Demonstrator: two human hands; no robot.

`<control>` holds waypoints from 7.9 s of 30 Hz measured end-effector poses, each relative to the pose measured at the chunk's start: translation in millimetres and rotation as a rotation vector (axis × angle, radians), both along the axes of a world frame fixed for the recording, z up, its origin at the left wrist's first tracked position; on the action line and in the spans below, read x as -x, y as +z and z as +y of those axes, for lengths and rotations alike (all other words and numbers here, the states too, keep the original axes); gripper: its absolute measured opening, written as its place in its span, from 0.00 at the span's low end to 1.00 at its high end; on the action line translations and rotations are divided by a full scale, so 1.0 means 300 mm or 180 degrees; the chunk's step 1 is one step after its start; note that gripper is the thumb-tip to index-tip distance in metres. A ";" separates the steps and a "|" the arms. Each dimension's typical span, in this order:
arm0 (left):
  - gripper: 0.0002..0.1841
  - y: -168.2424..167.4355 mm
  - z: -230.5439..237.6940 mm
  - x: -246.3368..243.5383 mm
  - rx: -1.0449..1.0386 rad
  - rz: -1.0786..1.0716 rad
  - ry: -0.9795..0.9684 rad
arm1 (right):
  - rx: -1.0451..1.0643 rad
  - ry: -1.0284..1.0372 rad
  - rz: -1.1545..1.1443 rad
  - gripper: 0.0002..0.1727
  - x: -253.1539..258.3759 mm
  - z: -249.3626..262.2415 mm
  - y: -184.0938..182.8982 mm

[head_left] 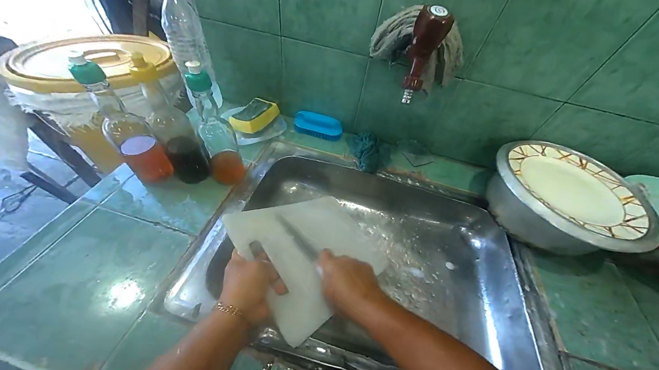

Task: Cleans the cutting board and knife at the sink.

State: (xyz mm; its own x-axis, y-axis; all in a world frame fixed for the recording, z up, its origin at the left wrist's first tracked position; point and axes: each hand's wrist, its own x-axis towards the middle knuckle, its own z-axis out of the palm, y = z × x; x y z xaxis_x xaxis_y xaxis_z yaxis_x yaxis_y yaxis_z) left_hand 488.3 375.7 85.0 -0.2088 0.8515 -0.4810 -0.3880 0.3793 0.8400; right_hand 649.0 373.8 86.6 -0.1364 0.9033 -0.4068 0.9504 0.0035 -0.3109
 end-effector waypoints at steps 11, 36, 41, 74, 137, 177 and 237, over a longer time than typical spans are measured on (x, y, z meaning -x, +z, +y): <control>0.29 -0.005 0.039 0.053 -0.0072 -0.0097 -0.0229 | -0.0067 -0.0205 0.0066 0.21 0.076 0.058 0.000; 0.31 -0.022 0.112 0.168 -0.0050 -0.0074 -0.0572 | -0.0048 -0.0338 -0.0037 0.24 0.059 -0.044 -0.081; 0.32 -0.025 0.110 0.183 -0.0148 -0.0143 -0.0624 | 0.0192 -0.1274 -0.0310 0.23 -0.072 0.031 -0.152; 0.14 0.243 0.263 0.143 -0.0541 -0.1311 -0.1136 | -0.1413 -0.2100 -0.0730 0.34 -0.195 0.592 0.928; 0.08 0.083 0.327 0.007 -0.0058 -0.0449 -0.1226 | -0.2918 -0.4713 0.7094 0.05 -0.179 0.573 0.465; 0.53 0.105 0.559 -0.272 -0.1312 0.5070 -0.3509 | -0.2094 -0.4798 0.4182 0.21 -0.286 -0.081 -0.075; 0.18 -0.084 0.263 -0.093 0.0127 -0.0449 -0.1631 | -0.1391 -0.1638 -0.0994 0.46 -0.268 0.253 0.253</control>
State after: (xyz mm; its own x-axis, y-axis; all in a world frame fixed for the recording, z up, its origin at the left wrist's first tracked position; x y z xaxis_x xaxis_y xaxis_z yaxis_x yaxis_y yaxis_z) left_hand 516.2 454.7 59.7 0.2982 0.8078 -0.5084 -0.2526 0.5805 0.7741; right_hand 729.6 449.6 162.5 0.4108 0.9101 0.0537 0.9092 -0.4046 -0.0983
